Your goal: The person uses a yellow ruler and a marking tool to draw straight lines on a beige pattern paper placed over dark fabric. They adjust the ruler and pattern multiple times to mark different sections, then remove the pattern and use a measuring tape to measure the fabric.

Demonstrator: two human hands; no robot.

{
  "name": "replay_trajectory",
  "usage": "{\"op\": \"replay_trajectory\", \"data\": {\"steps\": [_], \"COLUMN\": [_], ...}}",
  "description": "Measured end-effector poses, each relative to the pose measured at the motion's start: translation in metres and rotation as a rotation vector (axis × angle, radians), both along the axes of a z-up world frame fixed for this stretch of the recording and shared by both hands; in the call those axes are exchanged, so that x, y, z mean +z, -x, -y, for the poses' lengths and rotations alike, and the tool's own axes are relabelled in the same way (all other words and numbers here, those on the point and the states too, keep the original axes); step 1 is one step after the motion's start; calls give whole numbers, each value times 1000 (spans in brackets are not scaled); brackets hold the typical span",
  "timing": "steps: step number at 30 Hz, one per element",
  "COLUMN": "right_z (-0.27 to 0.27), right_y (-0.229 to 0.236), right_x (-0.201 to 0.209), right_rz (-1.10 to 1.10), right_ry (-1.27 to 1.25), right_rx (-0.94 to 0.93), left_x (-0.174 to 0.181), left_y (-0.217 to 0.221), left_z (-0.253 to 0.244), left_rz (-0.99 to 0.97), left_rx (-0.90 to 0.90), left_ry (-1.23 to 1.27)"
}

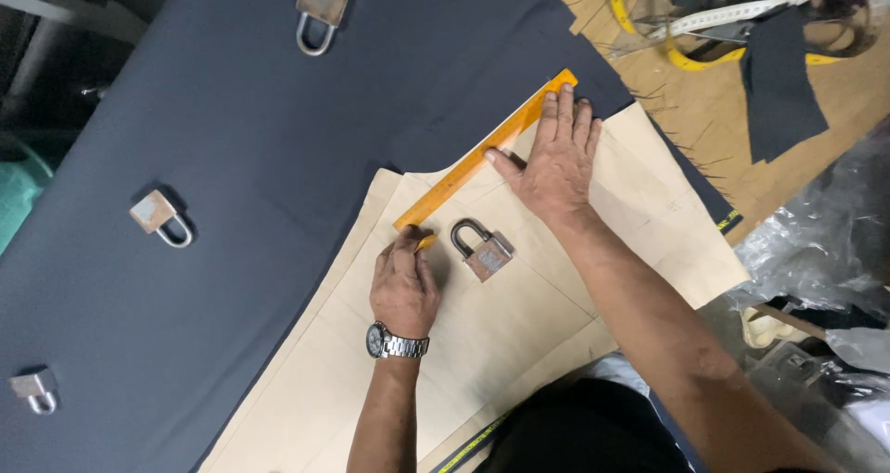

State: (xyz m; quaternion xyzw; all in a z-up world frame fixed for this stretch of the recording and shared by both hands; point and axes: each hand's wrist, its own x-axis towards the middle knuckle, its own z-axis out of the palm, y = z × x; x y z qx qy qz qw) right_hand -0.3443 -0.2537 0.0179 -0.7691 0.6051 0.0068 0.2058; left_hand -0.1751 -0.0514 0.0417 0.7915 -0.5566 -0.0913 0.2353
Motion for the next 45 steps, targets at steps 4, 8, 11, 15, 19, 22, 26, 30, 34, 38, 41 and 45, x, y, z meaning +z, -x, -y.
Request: {"op": "replay_trajectory", "data": {"steps": [4, 8, 11, 15, 19, 22, 26, 30, 34, 38, 41, 45], "right_z": [0, 0, 1, 2, 3, 3, 4, 6, 6, 3, 1, 3], "right_y": [-3, -5, -6, -5, -5, -7, -9, -9, -8, -4, -4, -7], "right_x": [-1, -1, 1, -2, 4, 9, 13, 17, 15, -3, -14, -8], "right_rz": [-10, -22, -11, 8, 4, 0, 9, -24, -67, 8, 9, -30], "right_ry": [11, 5, -1, -8, -19, -34, -77, -81, -66, 24, 33, -16], "right_rx": [22, 10, 9, 7, 10, 25, -3, -5, -24, -19, -16, -29], "left_x": [2, -8, -7, 2, -9, -32, -57, -51, -39, -39, -44, -48], "left_y": [0, 1, -1, -6, -17, -20, -13, -8, -19, -20, 9, 81], "left_z": [1, -1, 0, 10, 45, 81, 120, 134, 126, 134, 170, 253], "left_rz": [23, 132, 174, 253, 326, 361, 477, 525, 494, 514, 460, 431], "left_rx": [2, -49, -54, -69, -63, -78, -173, -238, -333, -406, -373, -194], "left_ry": [18, -8, -19, 7, 23, 95, 185, 183, 165, 138, 128, 222]}}
